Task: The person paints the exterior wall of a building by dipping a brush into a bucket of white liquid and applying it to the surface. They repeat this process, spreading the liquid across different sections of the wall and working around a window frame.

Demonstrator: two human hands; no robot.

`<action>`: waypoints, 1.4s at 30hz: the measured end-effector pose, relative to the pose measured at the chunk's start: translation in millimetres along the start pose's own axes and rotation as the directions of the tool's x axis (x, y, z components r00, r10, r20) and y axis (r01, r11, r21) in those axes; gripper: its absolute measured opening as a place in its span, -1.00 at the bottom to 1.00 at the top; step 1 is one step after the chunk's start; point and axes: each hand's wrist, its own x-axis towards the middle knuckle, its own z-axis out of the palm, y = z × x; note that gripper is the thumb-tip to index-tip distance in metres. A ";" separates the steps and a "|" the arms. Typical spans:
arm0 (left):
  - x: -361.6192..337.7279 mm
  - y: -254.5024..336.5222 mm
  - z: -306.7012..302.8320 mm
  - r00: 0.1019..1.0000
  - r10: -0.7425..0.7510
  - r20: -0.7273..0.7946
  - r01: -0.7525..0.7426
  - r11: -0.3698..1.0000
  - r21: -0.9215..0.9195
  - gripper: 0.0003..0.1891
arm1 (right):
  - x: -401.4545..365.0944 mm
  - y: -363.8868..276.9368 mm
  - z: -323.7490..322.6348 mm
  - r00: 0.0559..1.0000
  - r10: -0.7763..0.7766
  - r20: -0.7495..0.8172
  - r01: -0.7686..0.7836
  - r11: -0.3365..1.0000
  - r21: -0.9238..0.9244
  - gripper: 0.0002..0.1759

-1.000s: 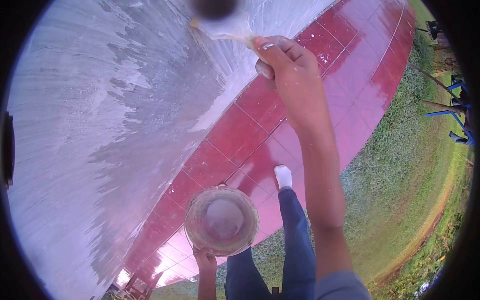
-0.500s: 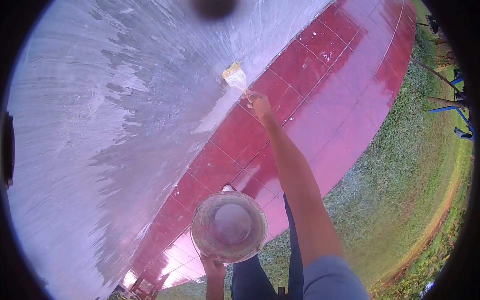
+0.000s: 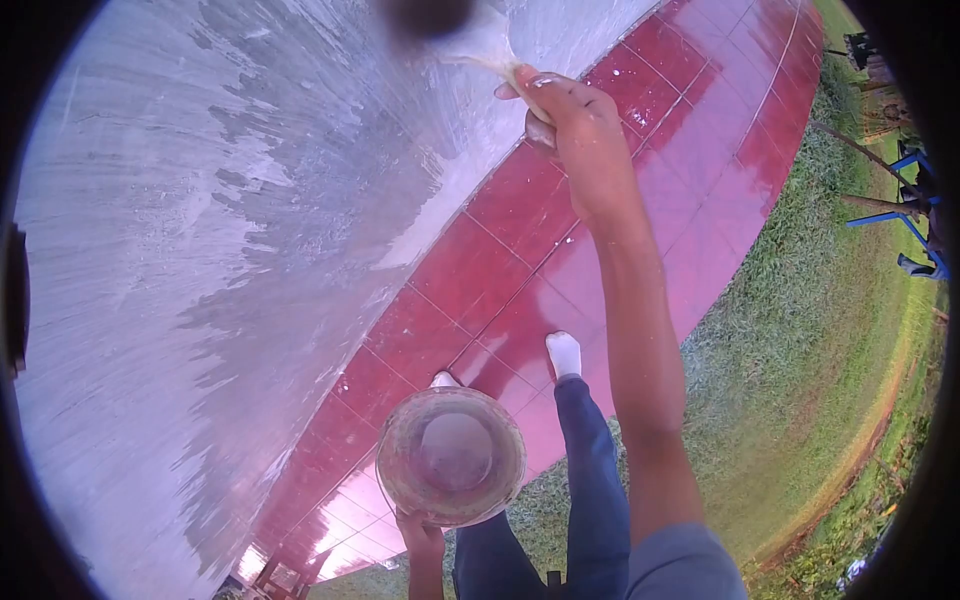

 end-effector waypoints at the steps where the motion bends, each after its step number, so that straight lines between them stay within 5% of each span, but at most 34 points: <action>1: -0.8 -1.6 0.6 1.000 -0.001 -0.003 0.001 1.000 0.003 -0.75 | 2.6 -4.6 -2.6 0.993 -0.117 0.029 0.115 0.991 0.071 -0.62; 3: -0.3 -4.7 1.2 1.000 0.021 -0.020 -0.022 0.999 -0.033 -0.70 | 14.7 1.7 -2.1 0.971 -0.232 0.050 0.223 0.964 0.144 -0.61; 7: -5.4 27.0 31.7 0.974 -0.224 0.043 0.227 0.942 -0.246 -0.58 | 62.8 117.1 21.6 0.958 -0.067 0.277 -0.034 0.938 0.344 -0.57; 12: -0.5 6.8 18.5 0.985 -0.154 0.081 0.162 0.980 -0.115 -0.43 | 76.4 272.6 11.6 0.890 0.310 0.333 -0.398 0.886 0.238 -0.57; 16: -7.5 25.7 39.2 0.978 -0.209 0.007 0.207 0.959 -0.192 -0.47 | 75.5 309.0 10.1 0.862 0.506 0.040 -0.486 0.846 -0.220 -0.59; 18: -10.3 25.3 37.1 0.975 -0.222 -0.005 0.217 0.957 -0.192 -0.48 | 73.0 309.2 10.4 0.863 0.501 -0.060 -0.480 0.778 -0.406 -0.59; 20: -11.6 27.6 37.2 0.973 -0.231 -0.006 0.225 0.953 -0.205 -0.48 | 65.7 282.0 29.9 0.907 0.421 -0.004 -0.412 0.886 -0.213 -0.59; 26: -9.0 9.3 9.3 0.966 -0.257 -0.003 0.250 0.942 -0.225 -0.59 | -20.0 90.7 54.6 0.987 0.161 0.023 -0.158 0.983 -0.091 -0.63; 30: -7.2 -15.4 -12.8 0.998 -0.058 0.027 0.060 0.994 -0.090 -0.72 | -54.1 28.4 40.9 0.991 0.028 0.133 -0.041 0.995 0.089 -0.61; 31: -7.0 -18.3 -17.2 1.000 -0.022 0.020 0.023 0.998 -0.060 -0.75 | -53.2 27.8 41.2 0.975 -0.115 0.189 0.074 0.975 0.209 -0.60; 32: -5.8 -20.8 -21.3 1.000 -0.020 0.017 0.021 0.998 -0.061 -0.75 | -50.5 27.9 43.1 0.939 -0.262 0.224 0.179 0.926 0.332 -0.59; 35: -7.0 -11.7 -19.7 0.999 0.009 0.036 -0.010 1.000 0.016 -0.67 | -18.3 66.5 68.7 0.933 -0.206 0.296 0.103 0.938 0.330 -0.62; 37: -10.5 26.6 12.6 0.969 -0.247 0.034 0.244 0.916 -0.318 -0.54 | 14.4 149.5 84.2 0.922 -0.127 0.367 -0.019 0.929 0.369 -0.61; 38: -10.8 25.5 9.0 0.969 -0.246 0.027 0.242 0.915 -0.322 -0.54 | 22.8 194.2 89.6 0.917 -0.037 0.398 -0.123 0.921 0.369 -0.61; 40: -7.8 22.3 2.3 0.962 -0.275 -0.007 0.266 0.937 -0.228 -0.23 | 29.1 267.3 85.5 0.898 0.122 0.423 -0.275 0.906 0.321 -0.60; 42: -5.3 25.0 2.8 0.963 -0.266 -0.032 0.249 0.934 -0.257 -0.34 | 30.0 304.5 70.9 0.886 0.203 0.416 -0.337 0.899 0.279 -0.60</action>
